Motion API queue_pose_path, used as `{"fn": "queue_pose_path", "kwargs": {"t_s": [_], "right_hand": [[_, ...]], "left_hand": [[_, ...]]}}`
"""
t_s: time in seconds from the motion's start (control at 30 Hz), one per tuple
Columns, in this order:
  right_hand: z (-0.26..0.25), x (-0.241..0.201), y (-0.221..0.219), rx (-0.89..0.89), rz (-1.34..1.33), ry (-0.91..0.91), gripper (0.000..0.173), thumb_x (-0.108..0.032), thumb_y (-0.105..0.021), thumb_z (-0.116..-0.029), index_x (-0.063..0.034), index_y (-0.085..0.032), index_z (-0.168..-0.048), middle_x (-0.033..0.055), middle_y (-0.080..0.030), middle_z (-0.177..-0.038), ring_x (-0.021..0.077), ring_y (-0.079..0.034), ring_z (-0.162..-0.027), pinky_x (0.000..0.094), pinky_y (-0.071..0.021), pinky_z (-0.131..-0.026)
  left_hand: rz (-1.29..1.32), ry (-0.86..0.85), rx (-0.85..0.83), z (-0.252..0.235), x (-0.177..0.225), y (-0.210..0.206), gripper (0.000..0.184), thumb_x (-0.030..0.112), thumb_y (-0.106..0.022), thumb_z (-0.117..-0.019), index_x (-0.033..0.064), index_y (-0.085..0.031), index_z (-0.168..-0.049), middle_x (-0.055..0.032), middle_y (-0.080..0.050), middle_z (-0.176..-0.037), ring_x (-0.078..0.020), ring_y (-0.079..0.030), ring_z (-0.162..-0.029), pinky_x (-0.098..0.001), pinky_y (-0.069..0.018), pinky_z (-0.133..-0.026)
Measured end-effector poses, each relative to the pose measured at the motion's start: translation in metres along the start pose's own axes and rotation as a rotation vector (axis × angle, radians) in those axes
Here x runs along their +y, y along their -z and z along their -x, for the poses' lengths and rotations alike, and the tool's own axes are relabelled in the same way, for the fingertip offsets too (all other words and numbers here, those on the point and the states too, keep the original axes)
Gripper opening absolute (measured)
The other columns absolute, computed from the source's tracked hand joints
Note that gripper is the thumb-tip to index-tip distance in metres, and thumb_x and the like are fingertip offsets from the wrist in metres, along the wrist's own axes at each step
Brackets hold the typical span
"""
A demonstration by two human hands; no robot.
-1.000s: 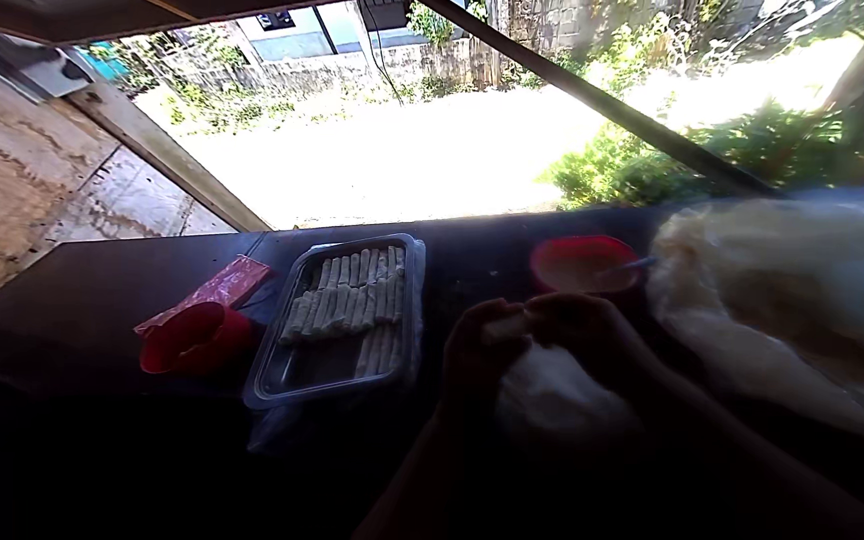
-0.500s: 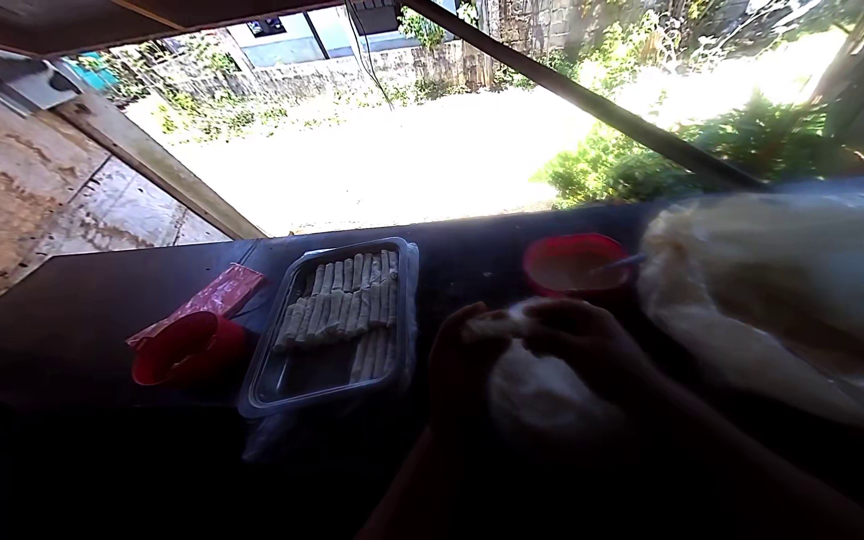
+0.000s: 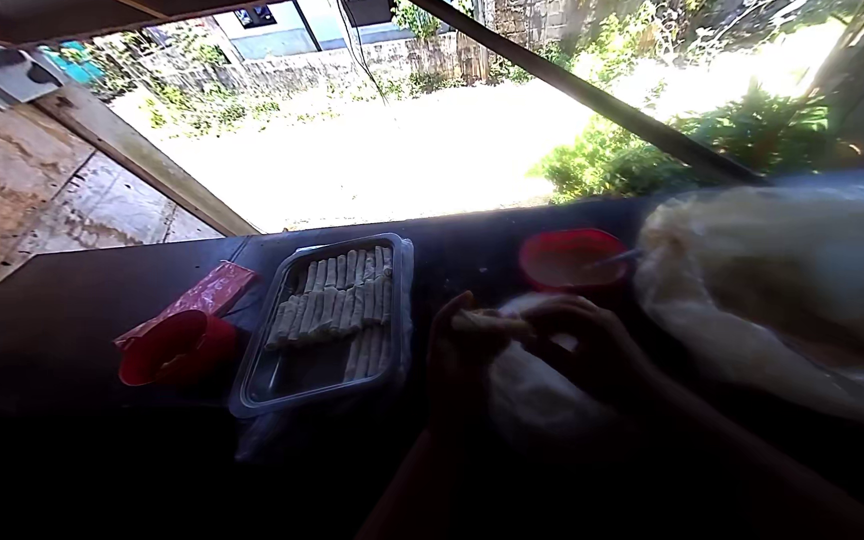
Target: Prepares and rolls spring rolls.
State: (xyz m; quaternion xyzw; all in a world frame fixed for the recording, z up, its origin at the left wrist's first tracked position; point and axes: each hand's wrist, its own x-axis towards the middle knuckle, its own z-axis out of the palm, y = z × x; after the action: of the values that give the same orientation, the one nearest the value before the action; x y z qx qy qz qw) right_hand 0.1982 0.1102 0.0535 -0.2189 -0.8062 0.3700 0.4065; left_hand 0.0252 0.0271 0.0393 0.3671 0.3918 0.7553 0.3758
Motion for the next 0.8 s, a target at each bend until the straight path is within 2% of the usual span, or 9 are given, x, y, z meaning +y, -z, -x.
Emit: {"fn": "queue_pose_path", "kwargs": {"t_s": [0.2, 0.3, 0.4, 0.5, 0.57, 0.6, 0.67, 0.73, 0.8], "right_hand": [[-0.002, -0.001, -0.002, 0.009, 0.064, -0.006, 0.019, -0.022, -0.064, -0.1015, -0.0087, -0.077, -0.104, -0.0018, -0.075, -0.099, 0.0025, -0.070, -0.090, 0.0206, -0.0605, -0.082], [-0.003, -0.002, -0.002, -0.010, 0.064, -0.045, 0.019, -0.022, -0.062, -0.1021, -0.0087, -0.077, -0.103, -0.0023, -0.075, -0.097, 0.0009, -0.070, -0.089, 0.0186, -0.0593, -0.081], [-0.006, -0.005, -0.002, -0.045, -0.035, -0.162, 0.018, -0.018, -0.061, -0.1024, -0.0074, -0.075, -0.104, -0.0023, -0.075, -0.094, 0.0007, -0.070, -0.084, 0.0171, -0.0594, -0.078], [-0.011, -0.003, 0.002, -0.108, -0.157, -0.297, 0.019, -0.017, -0.057, -0.1048, -0.0067, -0.073, -0.109, -0.0010, -0.075, -0.091, 0.0055, -0.071, -0.081, 0.0210, -0.0605, -0.076], [-0.019, 0.005, 0.010, -0.104, -0.105, -0.360, 0.022, -0.017, -0.053, -0.1061, -0.0085, -0.073, -0.112, -0.0012, -0.075, -0.091, 0.0070, -0.071, -0.083, 0.0244, -0.0599, -0.078], [-0.024, 0.011, 0.015, -0.076, 0.006, -0.391, 0.023, -0.020, -0.053, -0.1065, -0.0119, -0.074, -0.112, -0.0025, -0.075, -0.092, 0.0066, -0.070, -0.084, 0.0257, -0.0590, -0.079], [-0.037, 0.025, 0.024, -0.054, 0.347, -0.390, 0.025, -0.023, -0.052, -0.1073, -0.0140, -0.074, -0.117, -0.0002, -0.073, -0.101, 0.0110, -0.068, -0.093, 0.0352, -0.0556, -0.085], [-0.052, 0.041, 0.029, -0.106, 0.658, -0.393, 0.030, -0.022, -0.050, -0.1065, -0.0100, -0.073, -0.121, 0.0091, -0.070, -0.119, 0.0254, -0.065, -0.114, 0.0517, -0.0510, -0.098], [-0.066, 0.057, 0.030, -0.184, 0.872, -0.480, 0.036, -0.028, -0.046, -0.1062, -0.0125, -0.073, -0.124, 0.0124, -0.063, -0.136, 0.0326, -0.056, -0.128, 0.0594, -0.0425, -0.103]], "left_hand": [[-0.076, 0.003, -0.011, 0.001, 0.000, 0.001, 0.051, -0.001, -0.067, -0.0959, -0.0004, -0.044, -0.142, -0.0196, -0.070, -0.111, -0.0308, -0.074, -0.098, -0.0455, -0.0643, -0.086], [-0.100, 0.005, -0.010, 0.002, 0.000, 0.001, 0.052, 0.000, -0.068, -0.0962, -0.0001, -0.044, -0.142, -0.0198, -0.071, -0.111, -0.0310, -0.074, -0.098, -0.0453, -0.0642, -0.086], [-0.107, 0.009, -0.017, 0.001, 0.000, 0.002, 0.052, 0.000, -0.067, -0.0969, 0.0006, -0.043, -0.144, -0.0201, -0.071, -0.110, -0.0319, -0.074, -0.098, -0.0463, -0.0643, -0.087], [-0.093, 0.043, -0.005, 0.001, 0.001, 0.002, 0.054, 0.000, -0.065, -0.0976, 0.0020, -0.042, -0.146, -0.0208, -0.070, -0.109, -0.0330, -0.074, -0.097, -0.0481, -0.0645, -0.086], [-0.110, 0.083, 0.018, 0.002, 0.002, 0.001, 0.056, -0.001, -0.065, -0.0977, 0.0021, -0.042, -0.148, -0.0208, -0.069, -0.109, -0.0324, -0.074, -0.095, -0.0473, -0.0652, -0.085], [-0.120, 0.105, 0.027, 0.002, 0.003, 0.001, 0.056, -0.001, -0.065, -0.0977, 0.0022, -0.041, -0.148, -0.0207, -0.069, -0.110, -0.0318, -0.074, -0.095, -0.0464, -0.0656, -0.084], [-0.127, 0.145, 0.046, 0.003, 0.003, 0.003, 0.057, 0.000, -0.066, -0.0973, 0.0022, -0.042, -0.149, -0.0204, -0.069, -0.110, -0.0310, -0.074, -0.094, -0.0457, -0.0661, -0.083], [-0.127, 0.165, 0.063, 0.003, 0.002, 0.005, 0.056, 0.002, -0.067, -0.0970, 0.0018, -0.043, -0.148, -0.0204, -0.069, -0.111, -0.0313, -0.074, -0.095, -0.0465, -0.0660, -0.083], [-0.123, 0.170, 0.073, 0.003, 0.001, 0.007, 0.056, 0.003, -0.068, -0.0969, 0.0009, -0.043, -0.147, -0.0208, -0.068, -0.112, -0.0318, -0.074, -0.096, -0.0476, -0.0658, -0.083]]}}
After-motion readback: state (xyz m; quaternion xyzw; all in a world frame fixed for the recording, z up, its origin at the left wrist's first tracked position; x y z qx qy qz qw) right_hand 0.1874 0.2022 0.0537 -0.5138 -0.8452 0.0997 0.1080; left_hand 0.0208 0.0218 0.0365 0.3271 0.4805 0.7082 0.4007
